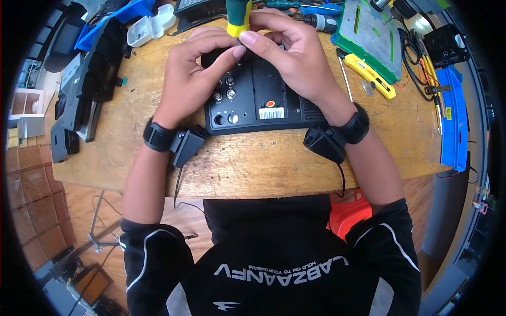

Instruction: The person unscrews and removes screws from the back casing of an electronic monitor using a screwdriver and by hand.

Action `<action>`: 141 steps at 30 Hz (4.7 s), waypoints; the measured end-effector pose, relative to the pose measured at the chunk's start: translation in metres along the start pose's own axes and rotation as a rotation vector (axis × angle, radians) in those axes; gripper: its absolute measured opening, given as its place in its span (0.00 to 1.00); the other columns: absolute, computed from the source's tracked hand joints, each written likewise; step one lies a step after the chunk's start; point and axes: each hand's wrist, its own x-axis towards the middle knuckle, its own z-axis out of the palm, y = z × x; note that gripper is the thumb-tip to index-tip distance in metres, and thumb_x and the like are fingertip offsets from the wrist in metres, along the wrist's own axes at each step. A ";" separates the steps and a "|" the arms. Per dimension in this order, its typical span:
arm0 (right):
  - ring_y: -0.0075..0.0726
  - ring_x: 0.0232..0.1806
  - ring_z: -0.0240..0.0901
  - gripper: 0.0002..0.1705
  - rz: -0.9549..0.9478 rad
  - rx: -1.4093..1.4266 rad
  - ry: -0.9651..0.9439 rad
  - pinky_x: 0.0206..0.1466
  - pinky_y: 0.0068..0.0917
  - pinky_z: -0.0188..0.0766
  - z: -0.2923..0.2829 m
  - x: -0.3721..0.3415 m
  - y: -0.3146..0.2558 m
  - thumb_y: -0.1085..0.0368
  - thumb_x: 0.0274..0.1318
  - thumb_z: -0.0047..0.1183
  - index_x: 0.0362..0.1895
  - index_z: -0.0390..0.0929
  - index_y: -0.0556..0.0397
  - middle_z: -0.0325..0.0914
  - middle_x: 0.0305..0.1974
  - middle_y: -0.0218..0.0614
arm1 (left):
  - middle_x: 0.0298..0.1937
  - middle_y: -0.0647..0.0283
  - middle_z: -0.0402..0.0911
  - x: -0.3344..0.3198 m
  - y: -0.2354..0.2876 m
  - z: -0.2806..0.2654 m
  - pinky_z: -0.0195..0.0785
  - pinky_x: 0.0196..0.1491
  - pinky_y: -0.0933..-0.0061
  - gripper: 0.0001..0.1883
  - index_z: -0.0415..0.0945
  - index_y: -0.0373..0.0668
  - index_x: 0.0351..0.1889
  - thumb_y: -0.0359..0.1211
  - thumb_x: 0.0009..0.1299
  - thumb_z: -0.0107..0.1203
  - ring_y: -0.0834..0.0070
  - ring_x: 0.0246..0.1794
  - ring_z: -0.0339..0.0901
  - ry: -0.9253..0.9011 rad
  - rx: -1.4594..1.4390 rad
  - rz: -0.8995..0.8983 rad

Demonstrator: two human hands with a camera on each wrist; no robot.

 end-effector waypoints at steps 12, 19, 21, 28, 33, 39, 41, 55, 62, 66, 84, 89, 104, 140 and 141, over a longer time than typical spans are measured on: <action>0.25 0.49 0.78 0.23 0.103 0.105 0.163 0.51 0.25 0.70 0.011 -0.003 -0.017 0.52 0.54 0.74 0.52 0.88 0.45 0.86 0.47 0.28 | 0.40 0.64 0.87 -0.004 0.002 -0.002 0.73 0.45 0.78 0.10 0.84 0.35 0.38 0.30 0.65 0.72 0.80 0.39 0.81 0.055 0.000 -0.225; 0.28 0.49 0.79 0.24 0.068 0.023 0.138 0.51 0.26 0.71 0.011 -0.004 -0.014 0.50 0.56 0.72 0.54 0.88 0.45 0.86 0.48 0.32 | 0.39 0.61 0.85 0.004 0.002 -0.006 0.69 0.54 0.64 0.08 0.82 0.40 0.36 0.27 0.63 0.70 0.64 0.46 0.78 0.002 0.236 0.107; 0.31 0.49 0.80 0.23 0.061 0.018 0.134 0.52 0.28 0.72 0.009 -0.004 -0.015 0.52 0.55 0.72 0.54 0.88 0.45 0.86 0.48 0.32 | 0.40 0.61 0.84 0.002 0.006 -0.004 0.69 0.54 0.64 0.08 0.82 0.39 0.36 0.28 0.63 0.70 0.63 0.46 0.78 -0.001 0.220 0.093; 0.34 0.50 0.80 0.21 -0.067 -0.038 0.082 0.55 0.31 0.73 0.008 -0.003 -0.018 0.56 0.51 0.75 0.50 0.90 0.45 0.84 0.49 0.34 | 0.41 0.57 0.81 -0.001 0.020 0.001 0.69 0.53 0.60 0.11 0.82 0.38 0.41 0.31 0.64 0.67 0.58 0.51 0.75 -0.041 0.220 0.029; 0.35 0.49 0.79 0.20 -0.046 0.044 0.083 0.54 0.30 0.75 0.009 -0.005 -0.025 0.60 0.47 0.77 0.46 0.90 0.48 0.81 0.46 0.34 | 0.44 0.56 0.80 0.003 0.025 -0.002 0.69 0.55 0.59 0.11 0.81 0.37 0.42 0.30 0.62 0.67 0.55 0.55 0.73 -0.154 0.391 0.178; 0.30 0.47 0.80 0.17 -0.100 0.003 0.119 0.51 0.27 0.75 0.012 -0.006 -0.026 0.61 0.49 0.76 0.44 0.90 0.50 0.82 0.44 0.33 | 0.45 0.52 0.82 -0.001 0.022 -0.001 0.73 0.47 0.60 0.16 0.83 0.37 0.44 0.32 0.60 0.71 0.54 0.46 0.79 -0.068 0.251 0.074; 0.27 0.46 0.80 0.17 0.056 0.119 0.111 0.51 0.25 0.75 0.011 -0.005 -0.024 0.62 0.51 0.75 0.45 0.89 0.51 0.84 0.45 0.32 | 0.48 0.50 0.85 -0.003 0.020 -0.003 0.73 0.47 0.62 0.15 0.84 0.36 0.42 0.33 0.59 0.72 0.56 0.47 0.80 -0.087 0.281 0.017; 0.24 0.44 0.81 0.18 0.352 0.491 0.146 0.50 0.20 0.79 0.007 -0.002 -0.025 0.72 0.63 0.64 0.54 0.77 0.68 0.84 0.46 0.38 | 0.48 0.59 0.87 0.003 -0.003 -0.007 0.65 0.62 0.62 0.10 0.86 0.39 0.46 0.25 0.69 0.58 0.62 0.54 0.77 -0.064 0.119 0.124; 0.26 0.45 0.81 0.20 0.259 0.521 0.229 0.50 0.21 0.80 0.009 -0.004 -0.019 0.75 0.63 0.64 0.55 0.74 0.68 0.81 0.47 0.40 | 0.48 0.58 0.87 0.004 -0.002 -0.006 0.65 0.63 0.62 0.09 0.87 0.39 0.45 0.26 0.68 0.60 0.62 0.55 0.77 -0.063 0.155 0.144; 0.26 0.45 0.81 0.19 0.276 0.479 0.196 0.50 0.21 0.80 0.007 -0.004 -0.021 0.75 0.62 0.64 0.55 0.74 0.68 0.81 0.47 0.40 | 0.48 0.58 0.87 0.001 -0.001 -0.005 0.66 0.63 0.62 0.09 0.87 0.39 0.45 0.27 0.68 0.60 0.62 0.55 0.78 -0.053 0.155 0.127; 0.24 0.43 0.80 0.14 0.146 0.353 0.169 0.49 0.21 0.75 0.009 0.002 -0.017 0.70 0.65 0.63 0.50 0.80 0.67 0.83 0.50 0.42 | 0.44 0.62 0.84 0.000 0.005 -0.005 0.68 0.57 0.69 0.11 0.83 0.39 0.36 0.31 0.63 0.74 0.70 0.49 0.79 -0.095 0.222 0.088; 0.26 0.48 0.77 0.08 0.150 0.318 0.197 0.52 0.27 0.75 0.008 -0.003 -0.016 0.71 0.66 0.61 0.44 0.82 0.65 0.83 0.51 0.40 | 0.48 0.62 0.85 0.001 0.002 -0.009 0.68 0.60 0.66 0.10 0.86 0.40 0.39 0.30 0.61 0.73 0.68 0.52 0.78 -0.089 0.266 0.112; 0.26 0.37 0.74 0.16 0.403 0.560 0.490 0.43 0.25 0.74 -0.002 -0.005 -0.012 0.63 0.77 0.48 0.52 0.77 0.67 0.77 0.36 0.33 | 0.51 0.64 0.83 0.003 0.014 -0.008 0.65 0.61 0.64 0.07 0.87 0.42 0.36 0.31 0.62 0.70 0.65 0.56 0.76 -0.130 0.389 0.074; 0.20 0.38 0.76 0.18 0.420 0.516 0.510 0.41 0.18 0.73 0.002 0.000 -0.020 0.60 0.75 0.55 0.54 0.81 0.64 0.82 0.38 0.30 | 0.31 0.66 0.82 -0.002 0.008 -0.010 0.63 0.46 0.70 0.06 0.90 0.42 0.35 0.32 0.62 0.72 0.73 0.37 0.73 -0.109 0.279 -0.090; 0.19 0.38 0.76 0.17 0.417 0.502 0.515 0.41 0.18 0.73 0.002 -0.001 -0.019 0.60 0.75 0.55 0.53 0.81 0.63 0.83 0.39 0.30 | 0.31 0.66 0.82 -0.003 0.008 -0.009 0.63 0.46 0.71 0.06 0.90 0.42 0.35 0.32 0.62 0.72 0.73 0.37 0.73 -0.110 0.293 -0.097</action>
